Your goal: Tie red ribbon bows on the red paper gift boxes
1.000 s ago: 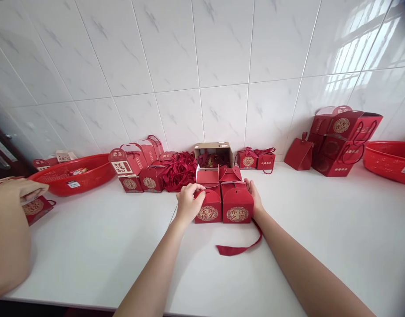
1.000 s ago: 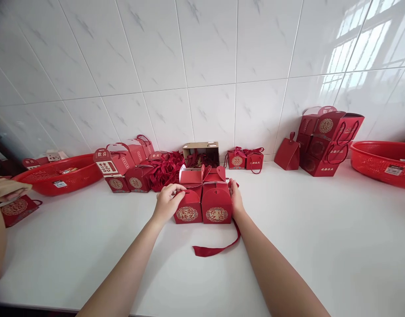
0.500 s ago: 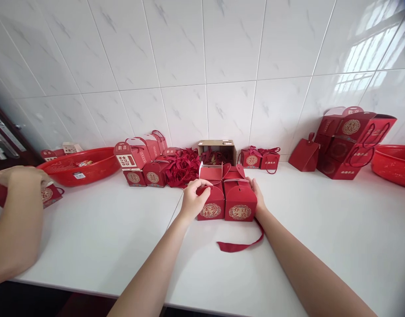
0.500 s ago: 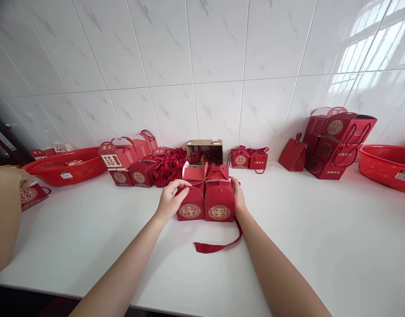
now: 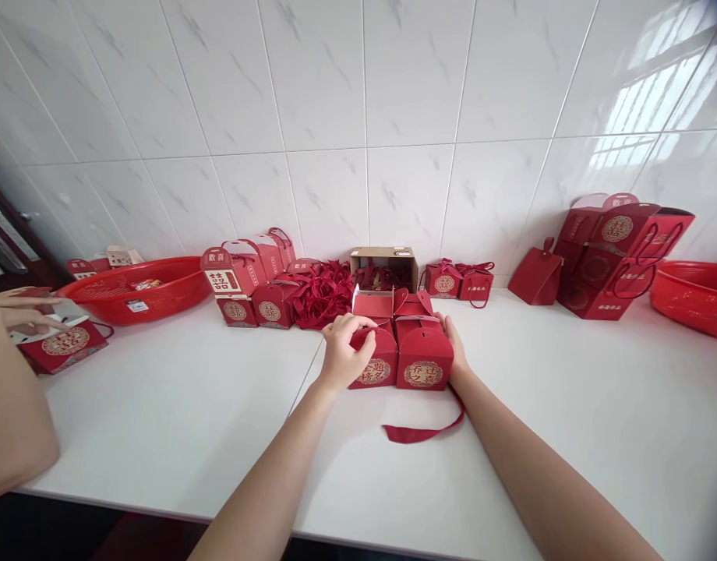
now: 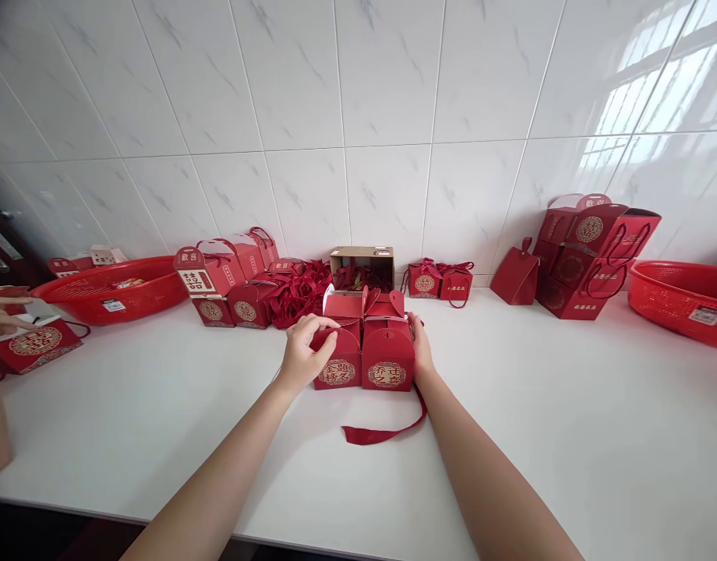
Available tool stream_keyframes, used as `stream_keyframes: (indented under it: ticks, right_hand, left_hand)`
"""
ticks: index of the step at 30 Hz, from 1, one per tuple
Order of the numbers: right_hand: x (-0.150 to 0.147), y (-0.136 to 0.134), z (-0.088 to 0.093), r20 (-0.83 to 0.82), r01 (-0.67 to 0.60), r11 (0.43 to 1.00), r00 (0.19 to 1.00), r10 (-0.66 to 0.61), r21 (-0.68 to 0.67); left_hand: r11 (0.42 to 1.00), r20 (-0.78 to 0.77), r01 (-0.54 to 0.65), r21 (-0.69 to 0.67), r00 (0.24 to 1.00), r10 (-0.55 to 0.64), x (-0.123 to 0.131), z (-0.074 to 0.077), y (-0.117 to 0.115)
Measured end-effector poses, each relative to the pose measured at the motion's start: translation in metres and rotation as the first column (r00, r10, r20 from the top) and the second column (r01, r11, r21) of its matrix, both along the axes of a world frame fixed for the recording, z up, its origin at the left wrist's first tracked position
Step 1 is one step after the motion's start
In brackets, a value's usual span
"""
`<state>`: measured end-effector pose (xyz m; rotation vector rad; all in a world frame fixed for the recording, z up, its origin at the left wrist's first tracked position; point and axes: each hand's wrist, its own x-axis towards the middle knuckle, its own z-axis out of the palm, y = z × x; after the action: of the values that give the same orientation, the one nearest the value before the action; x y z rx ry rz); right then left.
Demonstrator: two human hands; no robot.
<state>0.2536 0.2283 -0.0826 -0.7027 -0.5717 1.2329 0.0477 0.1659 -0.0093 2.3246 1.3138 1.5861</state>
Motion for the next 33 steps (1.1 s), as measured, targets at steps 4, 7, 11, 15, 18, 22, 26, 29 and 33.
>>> stream_keyframes:
  ticks: [4, 7, 11, 15, 18, 22, 26, 29, 33]
  right_hand:
    - [-0.001, -0.004, 0.006, -0.051, -0.021, 0.997, 0.999, 0.017, -0.073]
    - [-0.002, -0.007, 0.01, -0.078, -0.033, 0.995, 0.997, 0.026, -0.091]
    - [-0.003, -0.008, 0.013, -0.096, -0.033, 0.994, 0.995, 0.023, -0.104]
    - [-0.003, -0.008, 0.014, -0.102, -0.024, 0.993, 0.995, 0.012, -0.112]
    - [-0.004, -0.009, 0.014, -0.105, -0.026, 0.994, 0.994, 0.016, -0.102]
    - [-0.005, -0.009, 0.014, -0.109, -0.033, 0.996, 0.994, 0.025, -0.077]
    - [-0.005, -0.008, 0.012, -0.098, -0.051, 0.997, 0.994, 0.046, -0.054]
    - [-0.005, -0.008, 0.011, -0.1, -0.062, 0.997, 0.993, 0.057, -0.051]
    - [-0.003, -0.008, 0.009, -0.095, -0.082, 0.995, 0.993, 0.077, -0.053]
  left_hand:
    - [1.0, -0.042, -0.001, 0.0, 0.999, 0.001, 0.0, -0.001, -0.002]
    - [0.999, -0.003, 0.035, 0.001, 0.999, -0.035, -0.001, -0.002, 0.001]
    - [0.994, 0.079, 0.107, -0.007, 0.991, -0.106, -0.004, -0.004, 0.006]
    - [0.998, 0.095, 0.059, -0.015, 0.994, -0.057, -0.006, -0.005, 0.009]
    - [0.993, 0.184, -0.078, -0.087, 0.979, 0.093, -0.007, -0.007, 0.014]
    - [0.943, 0.284, -0.027, -0.333, 0.95, 0.127, -0.011, -0.011, 0.026]
    - [0.885, 0.285, 0.078, -0.46, 0.956, 0.064, -0.014, -0.014, 0.03]
    - [0.845, 0.3, 0.118, -0.521, 0.953, 0.052, -0.014, -0.014, 0.025]
    - [0.827, 0.31, 0.122, -0.549, 0.949, 0.065, -0.012, -0.013, 0.021]
